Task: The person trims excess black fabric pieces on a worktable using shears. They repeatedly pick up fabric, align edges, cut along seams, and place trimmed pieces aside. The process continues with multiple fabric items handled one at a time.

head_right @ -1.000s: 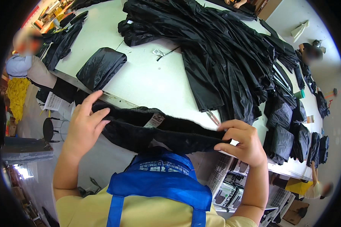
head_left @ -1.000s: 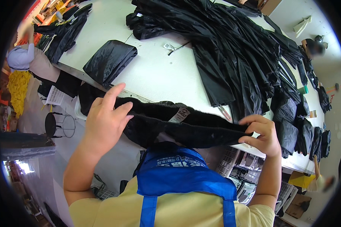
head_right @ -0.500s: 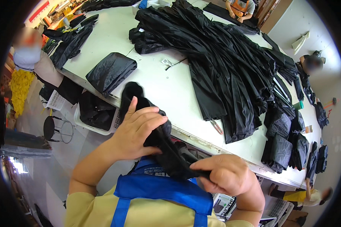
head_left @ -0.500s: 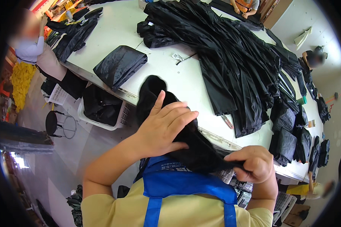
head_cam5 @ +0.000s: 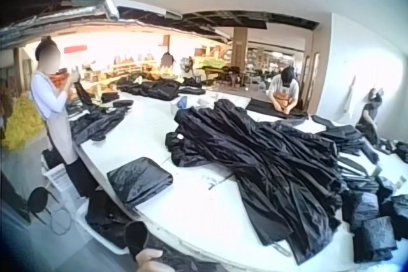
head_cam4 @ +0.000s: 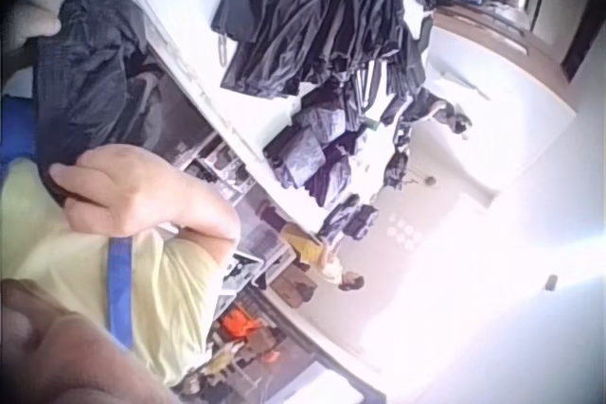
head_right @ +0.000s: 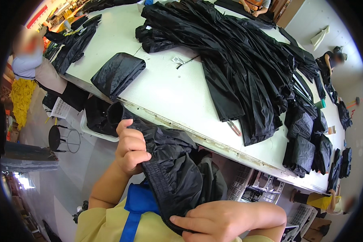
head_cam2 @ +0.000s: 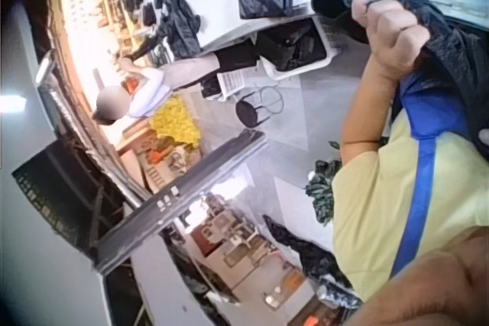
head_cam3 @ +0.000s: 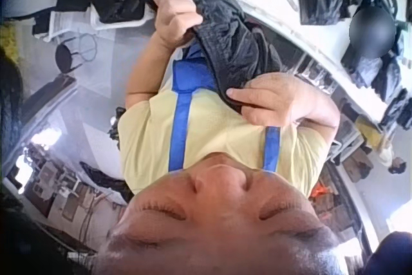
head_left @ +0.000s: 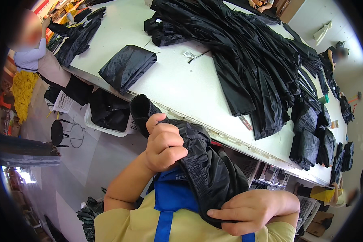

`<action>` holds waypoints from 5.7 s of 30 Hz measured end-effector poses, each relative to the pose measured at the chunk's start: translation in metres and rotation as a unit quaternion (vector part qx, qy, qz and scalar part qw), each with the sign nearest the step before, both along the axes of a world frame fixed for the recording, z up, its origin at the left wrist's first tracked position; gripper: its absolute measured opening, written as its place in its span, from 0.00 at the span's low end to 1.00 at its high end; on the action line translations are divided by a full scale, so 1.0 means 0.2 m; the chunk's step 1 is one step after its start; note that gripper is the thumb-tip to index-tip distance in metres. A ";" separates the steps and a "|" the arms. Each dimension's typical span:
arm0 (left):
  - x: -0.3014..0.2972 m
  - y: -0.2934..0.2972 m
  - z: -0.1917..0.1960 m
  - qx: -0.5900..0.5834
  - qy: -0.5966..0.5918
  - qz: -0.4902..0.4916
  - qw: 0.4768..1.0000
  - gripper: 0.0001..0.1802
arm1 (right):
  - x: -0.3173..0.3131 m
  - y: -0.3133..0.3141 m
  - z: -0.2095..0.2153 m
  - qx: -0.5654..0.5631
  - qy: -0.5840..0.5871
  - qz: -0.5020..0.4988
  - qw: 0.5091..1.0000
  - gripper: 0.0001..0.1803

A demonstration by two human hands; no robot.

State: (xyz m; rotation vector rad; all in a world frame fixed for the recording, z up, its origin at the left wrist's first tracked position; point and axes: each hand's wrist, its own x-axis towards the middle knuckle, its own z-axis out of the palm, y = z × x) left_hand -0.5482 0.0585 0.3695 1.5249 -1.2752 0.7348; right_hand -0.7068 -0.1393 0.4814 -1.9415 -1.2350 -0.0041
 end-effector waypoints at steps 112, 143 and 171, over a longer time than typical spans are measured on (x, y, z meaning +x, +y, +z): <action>-0.06 -0.05 0.22 0.277 -0.004 -0.226 0.934 0.13 | 0.22 -0.57 -0.31 -0.007 0.260 -0.234 0.937 0.13; 0.18 0.16 0.53 0.232 0.047 0.010 0.972 0.20 | 0.49 -0.30 0.10 -0.103 -0.070 -0.242 0.962 0.14; 0.00 0.17 -0.93 0.437 0.776 -0.134 0.434 0.37 | 0.15 -0.43 0.50 -0.068 -0.061 -0.407 0.909 0.38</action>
